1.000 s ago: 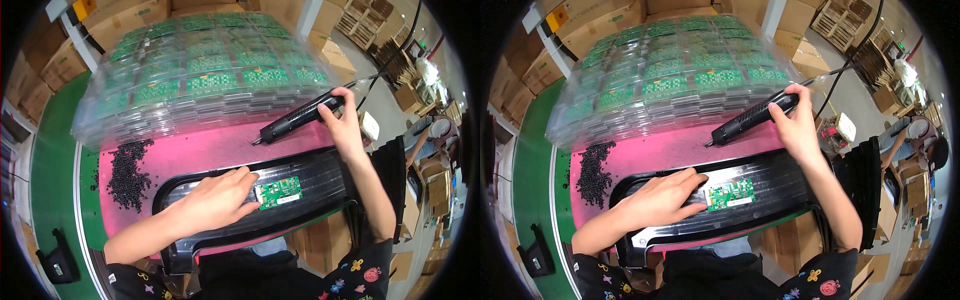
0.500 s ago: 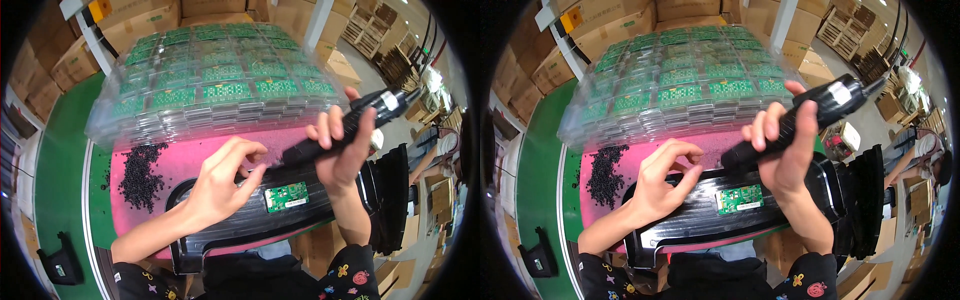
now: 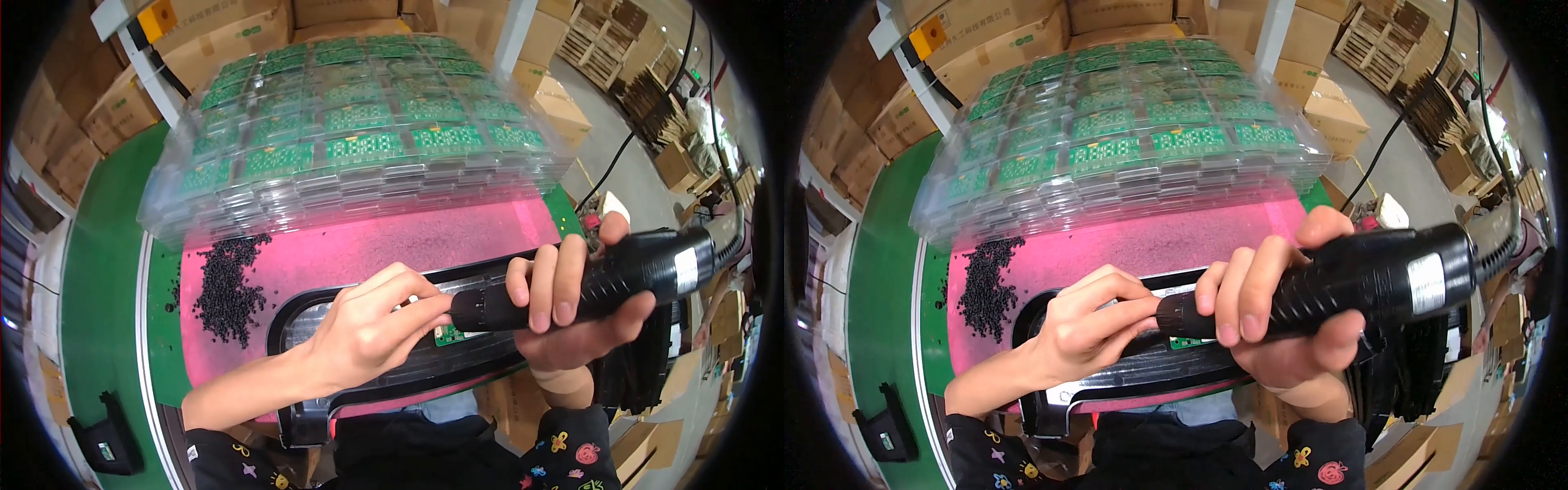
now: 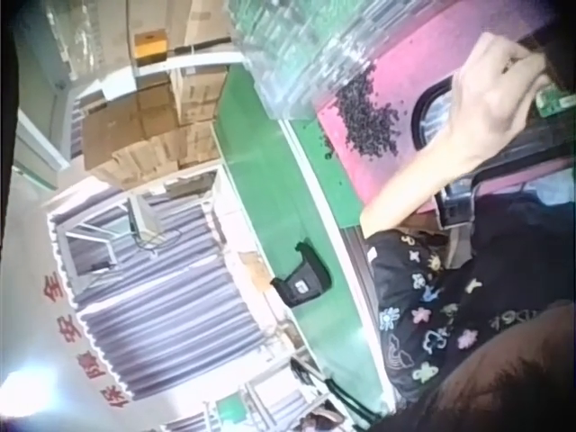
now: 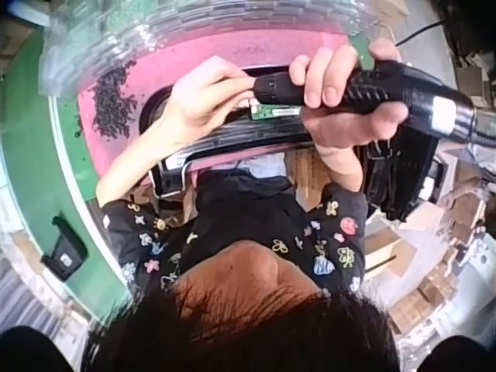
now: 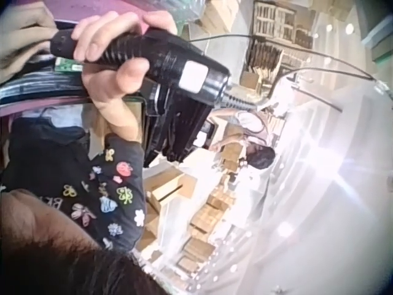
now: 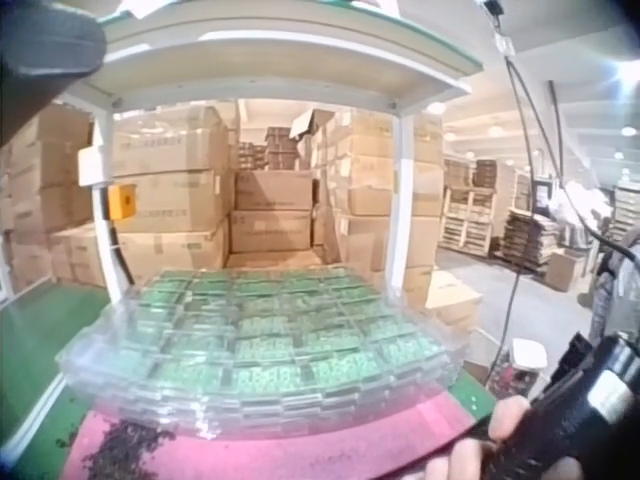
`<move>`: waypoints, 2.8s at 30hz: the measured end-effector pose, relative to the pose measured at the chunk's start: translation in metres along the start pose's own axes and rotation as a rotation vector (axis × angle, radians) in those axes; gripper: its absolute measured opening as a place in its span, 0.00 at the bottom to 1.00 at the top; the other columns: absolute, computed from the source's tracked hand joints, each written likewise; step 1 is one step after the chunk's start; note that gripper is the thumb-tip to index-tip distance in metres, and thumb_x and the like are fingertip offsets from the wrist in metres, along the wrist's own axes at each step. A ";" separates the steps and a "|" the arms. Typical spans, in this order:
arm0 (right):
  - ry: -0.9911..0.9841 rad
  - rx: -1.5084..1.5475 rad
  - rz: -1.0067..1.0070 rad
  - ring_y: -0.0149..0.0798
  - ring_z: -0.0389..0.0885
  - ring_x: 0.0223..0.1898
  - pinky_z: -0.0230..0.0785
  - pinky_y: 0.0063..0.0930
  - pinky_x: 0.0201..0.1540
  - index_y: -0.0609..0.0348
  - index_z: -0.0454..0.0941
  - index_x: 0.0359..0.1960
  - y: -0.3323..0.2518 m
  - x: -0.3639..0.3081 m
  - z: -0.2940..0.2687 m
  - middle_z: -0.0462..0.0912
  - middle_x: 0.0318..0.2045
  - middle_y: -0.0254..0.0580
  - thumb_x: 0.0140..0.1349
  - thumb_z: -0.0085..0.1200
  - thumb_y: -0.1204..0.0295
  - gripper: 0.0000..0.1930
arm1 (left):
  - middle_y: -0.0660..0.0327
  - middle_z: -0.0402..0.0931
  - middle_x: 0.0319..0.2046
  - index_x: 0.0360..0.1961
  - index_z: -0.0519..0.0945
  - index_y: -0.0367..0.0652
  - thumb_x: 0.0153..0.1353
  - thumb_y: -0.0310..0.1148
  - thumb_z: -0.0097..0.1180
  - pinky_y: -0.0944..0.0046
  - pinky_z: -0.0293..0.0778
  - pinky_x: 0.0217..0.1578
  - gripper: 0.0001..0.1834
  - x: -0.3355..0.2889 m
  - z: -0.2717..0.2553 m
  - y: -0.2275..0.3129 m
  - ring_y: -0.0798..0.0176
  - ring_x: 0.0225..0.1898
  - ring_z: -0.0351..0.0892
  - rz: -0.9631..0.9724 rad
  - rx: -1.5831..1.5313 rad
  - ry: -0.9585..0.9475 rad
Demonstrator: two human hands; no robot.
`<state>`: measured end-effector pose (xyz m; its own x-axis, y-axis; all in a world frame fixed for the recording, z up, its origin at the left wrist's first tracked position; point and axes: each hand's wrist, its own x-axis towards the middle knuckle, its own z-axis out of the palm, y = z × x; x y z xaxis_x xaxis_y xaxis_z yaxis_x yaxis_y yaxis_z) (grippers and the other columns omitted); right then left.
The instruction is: Assembling a circuit board into a black plastic housing and securing it with screws using an electric screwdriver.
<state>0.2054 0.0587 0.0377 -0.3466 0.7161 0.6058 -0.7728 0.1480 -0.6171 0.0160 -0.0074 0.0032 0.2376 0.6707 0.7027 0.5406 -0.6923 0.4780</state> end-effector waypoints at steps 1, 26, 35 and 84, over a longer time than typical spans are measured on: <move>0.003 0.002 0.001 0.31 0.74 0.20 0.71 0.32 0.36 0.46 0.61 0.56 0.000 0.000 0.002 0.72 0.19 0.30 0.63 0.53 0.39 0.32 | 0.57 0.78 0.32 0.37 0.82 0.34 0.45 0.21 0.70 0.63 0.76 0.25 0.15 0.000 -0.001 0.000 0.58 0.31 0.79 -0.002 0.000 -0.002; -0.026 -0.033 -0.314 0.30 0.72 0.10 0.71 0.25 0.19 0.51 0.60 0.49 -0.018 -0.007 0.019 0.73 0.13 0.31 0.65 0.57 0.47 0.26 | 0.57 0.82 0.31 0.37 0.83 0.32 0.61 0.19 0.59 0.69 0.77 0.30 0.04 0.005 -0.008 0.002 0.69 0.29 0.81 -0.526 -0.492 -0.185; -0.026 -0.011 -0.312 0.24 0.70 0.10 0.71 0.21 0.17 0.54 0.62 0.46 -0.011 -0.006 0.024 0.74 0.13 0.30 0.63 0.59 0.55 0.23 | 0.58 0.83 0.31 0.38 0.83 0.33 0.64 0.23 0.58 0.71 0.76 0.29 0.05 0.004 -0.008 0.003 0.73 0.28 0.80 -0.675 -0.553 -0.214; 0.022 -0.533 0.110 0.29 0.65 0.13 0.64 0.25 0.20 0.56 0.60 0.45 -0.007 -0.006 -0.054 0.67 0.15 0.32 0.64 0.52 0.50 0.24 | 0.66 0.79 0.54 0.29 0.82 0.40 0.57 0.35 0.63 0.60 0.78 0.43 0.08 -0.009 0.002 -0.005 0.61 0.43 0.80 -0.161 0.062 -0.719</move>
<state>0.2418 0.0904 0.0110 -0.3946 0.7602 0.5161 -0.3541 0.3925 -0.8489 0.0129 -0.0092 -0.0067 0.6100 0.7864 0.0974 0.6529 -0.5684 0.5006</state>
